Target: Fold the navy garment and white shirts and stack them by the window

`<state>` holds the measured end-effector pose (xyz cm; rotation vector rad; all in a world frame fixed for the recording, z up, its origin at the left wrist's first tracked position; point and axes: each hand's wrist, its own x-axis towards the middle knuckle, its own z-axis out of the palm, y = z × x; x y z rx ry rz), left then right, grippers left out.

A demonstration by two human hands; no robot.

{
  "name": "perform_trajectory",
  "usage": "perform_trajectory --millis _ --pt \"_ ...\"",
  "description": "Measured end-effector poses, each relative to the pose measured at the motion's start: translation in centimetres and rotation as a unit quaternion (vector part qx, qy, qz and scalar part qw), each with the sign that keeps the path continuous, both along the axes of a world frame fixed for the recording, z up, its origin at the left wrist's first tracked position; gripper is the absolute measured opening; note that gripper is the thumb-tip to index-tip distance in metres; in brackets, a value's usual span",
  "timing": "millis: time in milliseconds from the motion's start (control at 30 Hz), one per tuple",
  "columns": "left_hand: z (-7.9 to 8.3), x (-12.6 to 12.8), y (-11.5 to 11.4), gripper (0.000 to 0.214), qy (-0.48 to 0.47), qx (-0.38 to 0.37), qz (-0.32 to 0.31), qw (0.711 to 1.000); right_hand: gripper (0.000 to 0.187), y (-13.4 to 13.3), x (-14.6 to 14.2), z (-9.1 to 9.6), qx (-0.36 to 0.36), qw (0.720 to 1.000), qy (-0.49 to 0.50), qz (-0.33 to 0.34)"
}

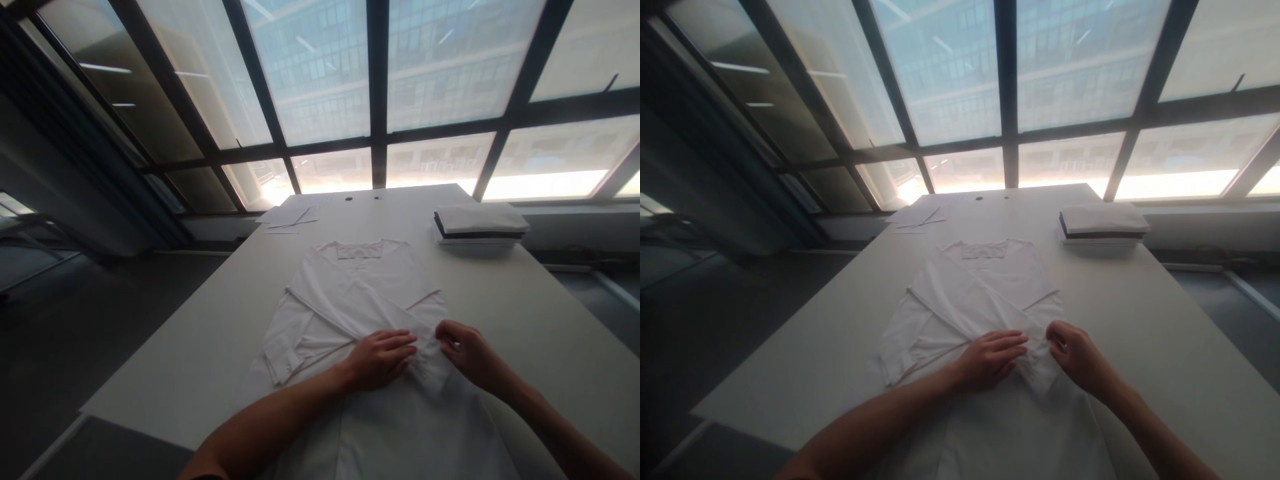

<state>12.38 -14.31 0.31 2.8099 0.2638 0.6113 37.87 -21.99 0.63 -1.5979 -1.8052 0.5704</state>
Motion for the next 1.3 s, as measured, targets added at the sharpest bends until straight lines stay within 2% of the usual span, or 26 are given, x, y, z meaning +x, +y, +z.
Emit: perform_trajectory --millis 133,233,333,467,567,667,767,867,933,1067,1200,1233,1300 --pt "-1.0 0.1 0.3 0.037 0.019 -0.007 0.062 0.998 0.012 0.2 0.3 -0.8 -0.092 0.993 -0.06 0.032" --pt "-1.6 0.1 0.5 0.044 0.077 -0.013 0.105 0.991 0.013 0.1 0.3 -0.7 -0.13 0.986 -0.098 0.02" --pt "-1.8 0.0 0.5 0.051 0.127 -0.007 0.106 0.986 0.015 0.1 0.2 -0.6 -0.151 0.98 -0.127 0.006" --pt "-1.8 -0.1 0.5 0.053 0.15 0.001 0.1 0.984 0.016 0.0 0.5 -1.0 -0.162 0.975 -0.149 -0.006" --pt "-1.8 -0.1 0.6 0.054 0.153 0.007 0.101 0.983 0.016 0.0 0.6 -1.3 -0.111 0.978 -0.171 -0.038" --pt "-1.8 -0.2 0.6 0.055 0.15 0.017 0.091 0.984 0.026 0.1 -0.5 -1.6 0.028 0.981 -0.175 -0.08" --pt "-2.0 -0.3 0.7 0.053 0.139 0.032 0.064 0.988 0.042 0.1 -3.2 -2.2 0.111 0.979 -0.164 -0.039" --pt "-2.4 -0.3 1.0 0.049 0.137 0.035 0.027 0.99 0.058 -0.1 -5.9 -3.4 0.101 0.974 -0.187 0.072" --pt "-2.6 -0.3 1.2 0.047 0.142 0.029 0.011 0.989 0.068 -0.1 -6.8 -4.4 0.075 0.969 -0.211 0.108" --pt "-2.0 -0.3 1.3 0.045 0.128 -0.017 0.006 0.992 0.074 0.2 -6.6 -5.5 0.042 0.969 -0.228 0.08" --pt "-1.0 -0.2 1.9 0.048 0.113 -0.115 -0.012 0.987 0.074 0.4 -6.4 -6.0 0.042 0.971 -0.232 0.044" --pt "-1.0 -0.1 2.0 0.049 0.105 -0.136 -0.002 0.985 0.074 0.4 -6.5 -6.1 0.042 0.971 -0.233 0.036" --pt "-1.3 0.0 2.2 0.053 0.079 -0.152 0.057 0.984 0.074 0.5 -6.8 -6.4 0.043 0.97 -0.238 0.022"
